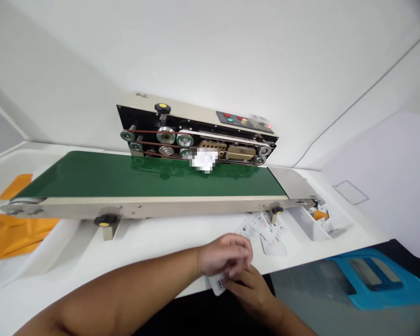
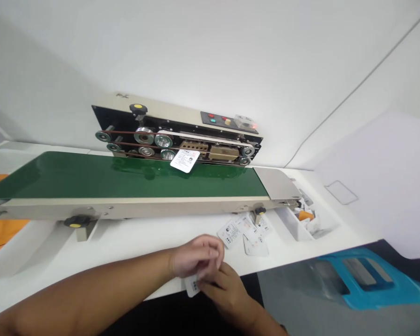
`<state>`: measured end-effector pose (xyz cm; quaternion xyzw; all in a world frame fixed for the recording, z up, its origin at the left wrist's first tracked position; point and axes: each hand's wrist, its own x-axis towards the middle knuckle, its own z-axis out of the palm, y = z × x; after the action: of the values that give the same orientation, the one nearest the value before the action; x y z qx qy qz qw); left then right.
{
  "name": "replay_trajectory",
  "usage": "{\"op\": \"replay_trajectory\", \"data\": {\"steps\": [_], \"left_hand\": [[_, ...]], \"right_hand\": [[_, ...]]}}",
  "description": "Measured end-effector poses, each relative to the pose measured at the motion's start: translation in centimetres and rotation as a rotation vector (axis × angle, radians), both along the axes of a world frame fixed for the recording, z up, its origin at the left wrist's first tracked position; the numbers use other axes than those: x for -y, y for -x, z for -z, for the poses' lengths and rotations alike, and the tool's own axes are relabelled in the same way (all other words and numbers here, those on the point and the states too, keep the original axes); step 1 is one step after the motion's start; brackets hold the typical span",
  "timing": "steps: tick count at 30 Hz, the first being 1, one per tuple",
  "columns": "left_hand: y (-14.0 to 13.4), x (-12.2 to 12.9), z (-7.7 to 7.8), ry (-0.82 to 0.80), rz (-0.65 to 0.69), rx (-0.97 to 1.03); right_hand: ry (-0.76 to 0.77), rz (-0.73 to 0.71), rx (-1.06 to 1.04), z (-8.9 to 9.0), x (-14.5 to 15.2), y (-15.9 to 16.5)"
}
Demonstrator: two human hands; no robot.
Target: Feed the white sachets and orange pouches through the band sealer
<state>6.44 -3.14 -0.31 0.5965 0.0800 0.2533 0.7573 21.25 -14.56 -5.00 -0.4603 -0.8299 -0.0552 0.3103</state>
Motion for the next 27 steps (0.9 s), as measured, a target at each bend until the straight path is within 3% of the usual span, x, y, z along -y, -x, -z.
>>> {"op": "replay_trajectory", "data": {"steps": [3, 8, 12, 15, 19, 24, 26, 27], "left_hand": [[0.1, -0.7, -0.1, -0.142, -0.096, 0.011], [-0.2, -0.4, 0.2, -0.474, -0.194, -0.191], [-0.4, -0.3, 0.5, -0.367, -0.25, -0.299], [-0.5, -0.4, 0.6, -0.188, -0.179, -0.264], [-0.6, -0.3, 0.9, -0.059, -0.146, -0.237], [-1.0, -0.3, 1.7, -0.017, -0.143, -0.187], [-1.0, -0.4, 1.9, -0.026, -0.147, -0.149], [-1.0, -0.5, 1.9, -0.033, -0.15, -0.135]], "right_hand": [[0.009, 0.048, -0.323, -0.7, 0.4, -1.3], [0.268, 0.325, -0.675, -2.4, -0.6, -3.5], [0.503, 0.368, -0.846, -3.3, -1.7, -4.9], [0.623, 0.344, -0.8, -4.1, -2.1, -6.0], [0.759, 0.277, -0.507, -6.7, -2.5, -7.0], [0.867, 0.159, -0.293, -12.4, -4.2, -8.7], [0.854, 0.191, -0.37, -14.7, -5.8, -10.5], [0.776, 0.265, -0.472, -15.8, -6.9, -11.6]]}}
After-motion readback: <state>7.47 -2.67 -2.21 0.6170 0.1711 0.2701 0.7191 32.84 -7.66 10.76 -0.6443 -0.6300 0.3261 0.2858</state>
